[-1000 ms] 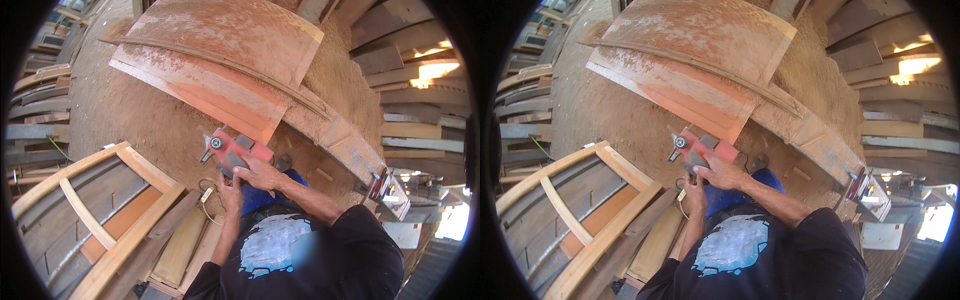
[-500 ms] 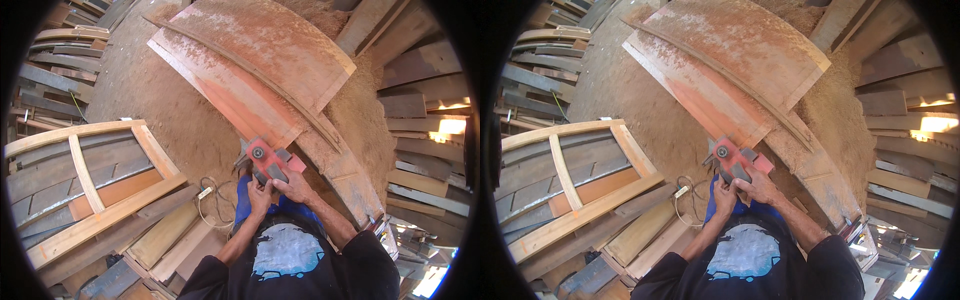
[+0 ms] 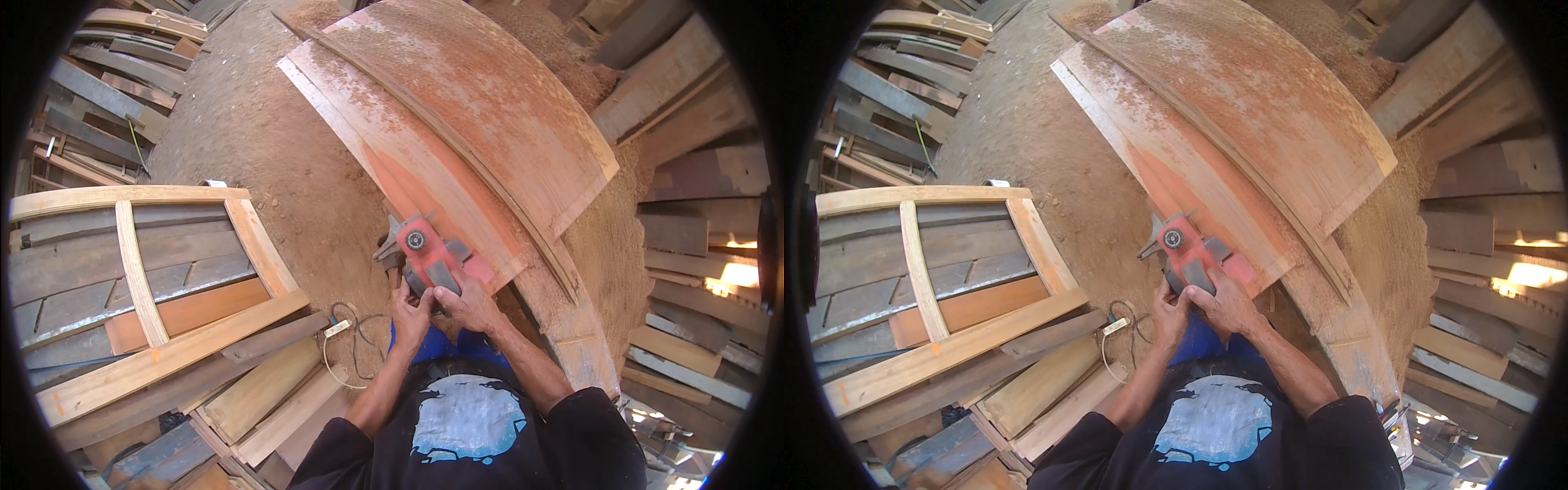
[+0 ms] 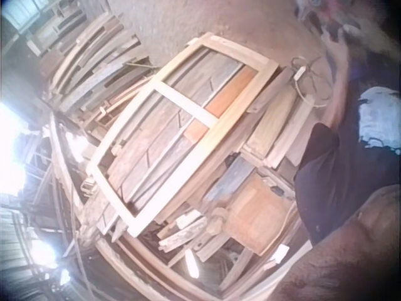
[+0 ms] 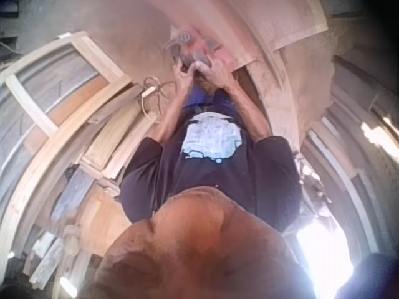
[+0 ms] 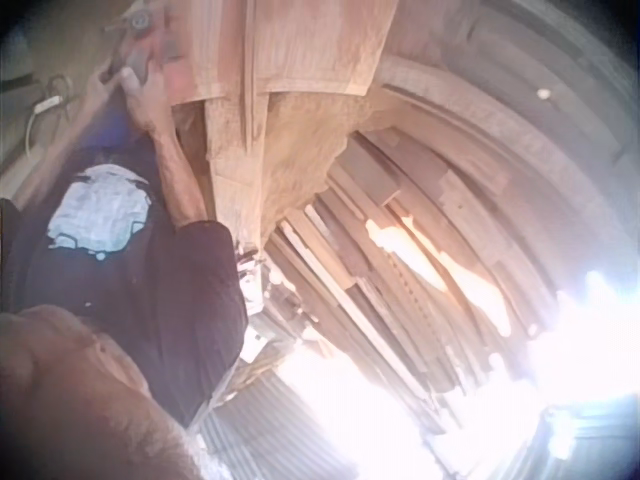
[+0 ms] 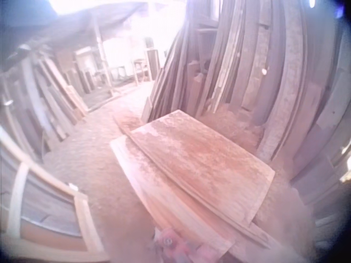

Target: The person uses a belt sander to smooth the surface of a wooden board, moving the sander back and forth across different sections of the wood.

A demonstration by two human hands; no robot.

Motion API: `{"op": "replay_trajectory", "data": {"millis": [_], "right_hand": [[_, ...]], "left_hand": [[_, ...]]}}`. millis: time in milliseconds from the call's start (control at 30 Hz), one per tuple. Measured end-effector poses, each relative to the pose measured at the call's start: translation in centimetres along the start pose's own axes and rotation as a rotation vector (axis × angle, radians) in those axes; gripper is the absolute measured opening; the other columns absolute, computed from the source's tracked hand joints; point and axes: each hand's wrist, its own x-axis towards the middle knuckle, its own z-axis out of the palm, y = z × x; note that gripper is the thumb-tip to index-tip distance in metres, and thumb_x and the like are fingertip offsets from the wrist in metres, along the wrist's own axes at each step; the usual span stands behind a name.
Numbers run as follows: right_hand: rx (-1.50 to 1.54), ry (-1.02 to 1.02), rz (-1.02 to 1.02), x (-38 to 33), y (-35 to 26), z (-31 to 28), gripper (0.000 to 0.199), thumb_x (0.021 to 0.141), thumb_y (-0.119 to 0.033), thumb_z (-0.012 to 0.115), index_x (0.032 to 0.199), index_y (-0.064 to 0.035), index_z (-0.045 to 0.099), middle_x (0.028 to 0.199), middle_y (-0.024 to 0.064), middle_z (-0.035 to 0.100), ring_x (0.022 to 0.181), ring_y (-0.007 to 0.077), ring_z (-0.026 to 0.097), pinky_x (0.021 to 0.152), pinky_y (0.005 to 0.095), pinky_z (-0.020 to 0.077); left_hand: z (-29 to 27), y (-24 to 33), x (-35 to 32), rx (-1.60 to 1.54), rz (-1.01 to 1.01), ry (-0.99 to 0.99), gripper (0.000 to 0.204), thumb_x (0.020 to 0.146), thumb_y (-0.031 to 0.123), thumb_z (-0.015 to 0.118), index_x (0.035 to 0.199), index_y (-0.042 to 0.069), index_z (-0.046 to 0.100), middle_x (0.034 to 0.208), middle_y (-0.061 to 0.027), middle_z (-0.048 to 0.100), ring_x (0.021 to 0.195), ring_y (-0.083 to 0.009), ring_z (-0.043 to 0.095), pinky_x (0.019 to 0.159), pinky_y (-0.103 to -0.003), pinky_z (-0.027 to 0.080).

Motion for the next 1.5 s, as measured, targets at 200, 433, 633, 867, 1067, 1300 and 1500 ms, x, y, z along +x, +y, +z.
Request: {"op": "replay_trajectory", "data": {"millis": [200,433,633,867,1067,1300,1500], "right_hand": [[0.007,0.011,-0.023,7.0,-3.3,1.5,0.079,0.093,-0.066,0.061,0.118,0.0087,0.06,0.105,0.032,0.066,0.104,0.0475,0.066,0.086,0.0496,0.0523],[-0.012,0.049,0.002,14.1,-5.6,2.5,0.076,0.093,-0.065,0.061,0.114,0.0078,0.062,0.102,0.0324,0.066,0.1,0.0478,0.067,0.082,0.0499,0.0524],[0.002,0.056,-0.029,20.6,-8.6,3.5,0.074,0.094,-0.064,0.061,0.111,0.0083,0.062,0.098,0.0333,0.066,0.097,0.0475,0.068,0.081,0.0501,0.0521],[-0.022,0.043,-0.021,28.1,-13.1,4.3,0.075,0.093,-0.065,0.061,0.105,0.0096,0.062,0.094,0.0323,0.066,0.094,0.0458,0.068,0.078,0.0493,0.0519],[-0.04,0.064,-0.052,35.5,-17.7,5.5,0.073,0.094,-0.062,0.061,0.1,0.0102,0.063,0.09,0.0311,0.066,0.09,0.0426,0.07,0.077,0.0491,0.0522],[-0.058,0.086,-0.115,44.9,-21.9,6.3,0.073,0.093,-0.061,0.061,0.099,0.012,0.064,0.087,0.031,0.067,0.088,0.0416,0.071,0.076,0.049,0.0531],[-0.074,0.1,-0.178,52.0,-25.8,7.2,0.072,0.094,-0.059,0.06,0.099,0.0126,0.064,0.087,0.0306,0.068,0.088,0.0413,0.071,0.077,0.0492,0.0535]], "left_hand": [[-2.6,1.6,7.2,0.037,0.01,0.045,0.049,0.093,0.022,0.078,0.133,0.0,0.061,0.112,-0.0158,0.057,0.097,-0.0253,0.068,0.082,-0.035,0.058],[-4.4,3.7,14.4,0.02,0.06,0.09,0.047,0.092,0.028,0.079,0.127,0.0,0.064,0.106,-0.0155,0.058,0.093,-0.0246,0.067,0.079,-0.035,0.057],[-6.5,4.5,20.9,0.05,0.09,0.167,0.047,0.09,0.029,0.08,0.126,0.002,0.067,0.099,-0.0146,0.061,0.086,-0.0249,0.064,0.076,-0.037,0.053],[-9.3,7.2,28.9,-0.047,0.092,0.175,0.045,0.09,0.026,0.079,0.127,0.003,0.068,0.097,-0.0144,0.063,0.088,-0.0244,0.062,0.077,-0.036,0.051],[-12.4,9.2,36.4,-0.071,0.107,0.181,0.039,0.093,0.024,0.077,0.124,0.001,0.069,0.1,-0.013,0.067,0.089,-0.0206,0.063,0.078,-0.035,0.053],[-15.4,14.6,45.2,-0.213,0.098,0.154,0.032,0.096,0.022,0.075,0.114,-0.004,0.07,0.094,-0.0054,0.071,0.082,-0.0122,0.064,0.072,-0.03,0.053],[-18.3,16.8,52.6,-0.181,0.075,0.167,0.032,0.098,0.027,0.072,0.109,-0.003,0.071,0.085,-0.0024,0.069,0.076,-0.0105,0.06,0.066,-0.031,0.05]]}}
